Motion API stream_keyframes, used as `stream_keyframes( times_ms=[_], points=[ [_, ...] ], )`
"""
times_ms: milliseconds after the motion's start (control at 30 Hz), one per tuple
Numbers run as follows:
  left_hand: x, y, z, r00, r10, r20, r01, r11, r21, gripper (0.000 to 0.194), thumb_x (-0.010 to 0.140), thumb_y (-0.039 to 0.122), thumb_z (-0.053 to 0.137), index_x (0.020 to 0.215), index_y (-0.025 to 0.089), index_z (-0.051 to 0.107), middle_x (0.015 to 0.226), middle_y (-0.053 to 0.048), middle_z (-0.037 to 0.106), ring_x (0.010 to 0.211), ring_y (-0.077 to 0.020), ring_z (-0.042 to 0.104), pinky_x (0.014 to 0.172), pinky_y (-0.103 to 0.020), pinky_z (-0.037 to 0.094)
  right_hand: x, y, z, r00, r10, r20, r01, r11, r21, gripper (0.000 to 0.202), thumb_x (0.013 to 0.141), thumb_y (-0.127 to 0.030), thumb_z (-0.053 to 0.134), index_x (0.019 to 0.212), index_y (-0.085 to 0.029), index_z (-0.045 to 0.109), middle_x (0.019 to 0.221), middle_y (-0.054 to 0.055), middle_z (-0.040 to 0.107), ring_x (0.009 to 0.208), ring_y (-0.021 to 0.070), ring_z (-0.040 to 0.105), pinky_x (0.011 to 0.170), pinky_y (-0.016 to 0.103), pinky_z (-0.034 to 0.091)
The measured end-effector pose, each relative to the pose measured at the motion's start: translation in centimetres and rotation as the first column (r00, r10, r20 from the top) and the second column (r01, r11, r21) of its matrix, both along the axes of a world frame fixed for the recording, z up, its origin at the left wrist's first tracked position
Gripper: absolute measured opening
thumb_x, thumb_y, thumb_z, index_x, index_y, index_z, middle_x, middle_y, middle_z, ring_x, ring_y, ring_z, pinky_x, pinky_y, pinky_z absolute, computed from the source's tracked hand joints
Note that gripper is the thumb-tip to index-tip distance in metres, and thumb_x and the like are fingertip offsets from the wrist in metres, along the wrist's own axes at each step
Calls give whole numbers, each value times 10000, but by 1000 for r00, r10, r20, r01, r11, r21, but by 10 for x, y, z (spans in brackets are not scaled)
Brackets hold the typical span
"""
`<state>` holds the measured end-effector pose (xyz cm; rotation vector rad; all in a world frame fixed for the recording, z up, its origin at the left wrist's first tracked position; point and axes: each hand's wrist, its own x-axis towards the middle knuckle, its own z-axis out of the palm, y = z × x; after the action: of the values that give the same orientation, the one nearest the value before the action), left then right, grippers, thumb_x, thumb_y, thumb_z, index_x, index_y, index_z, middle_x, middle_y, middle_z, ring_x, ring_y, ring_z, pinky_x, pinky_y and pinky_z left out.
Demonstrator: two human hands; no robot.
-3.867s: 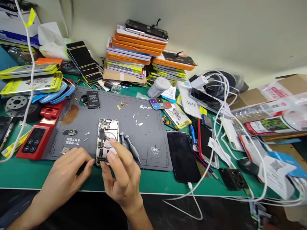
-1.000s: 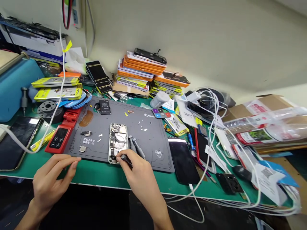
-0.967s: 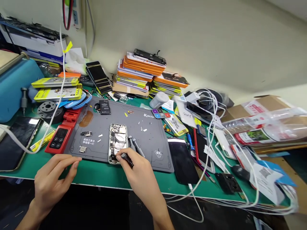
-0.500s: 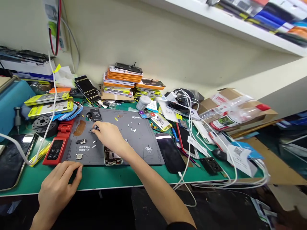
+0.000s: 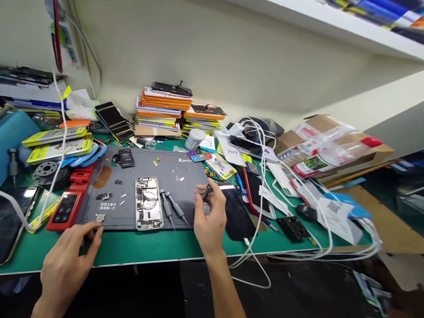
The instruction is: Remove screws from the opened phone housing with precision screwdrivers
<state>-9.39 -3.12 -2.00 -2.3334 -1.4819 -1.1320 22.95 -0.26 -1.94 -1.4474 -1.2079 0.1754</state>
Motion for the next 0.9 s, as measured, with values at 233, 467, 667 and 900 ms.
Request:
stream_keyframes(
  times_ms=[233,467,667,900],
  points=[
    [8,-3,6,996,82,33,-81,996,-36,258,1079,229,694,1335,208,665,800,36,592,709,-130,607,841,-268,523,0,-7,2,987,-158,14,158,987,-41,576,1067,-401,623,1600,-250,464,1180,113,777,1031,230,738,944,436,593],
    [2,-5,1,997,7,77,-9,999,32,163,1096,187,590,937,220,580,783,22,642,666,-117,610,695,-246,493,0,-12,-5,989,-115,93,109,992,71,493,1065,-348,630,1543,-265,538,1120,89,802,985,229,764,868,406,632],
    [1,-14,14,988,-29,150,22,999,50,376,1094,109,458,754,249,374,664,49,400,561,-108,439,575,-250,396,3,-10,-4,994,-17,112,10,998,68,486,1090,-308,575,1569,-261,510,1181,110,787,1068,241,769,949,453,654],
    [6,1,35,992,-99,74,92,991,94,450,1069,122,565,677,221,366,576,80,313,472,-79,322,532,-286,290,4,-8,-2,988,-27,149,3,987,161,490,1100,-233,547,1585,-264,489,1155,100,795,1081,230,777,897,411,670]
  ],
)
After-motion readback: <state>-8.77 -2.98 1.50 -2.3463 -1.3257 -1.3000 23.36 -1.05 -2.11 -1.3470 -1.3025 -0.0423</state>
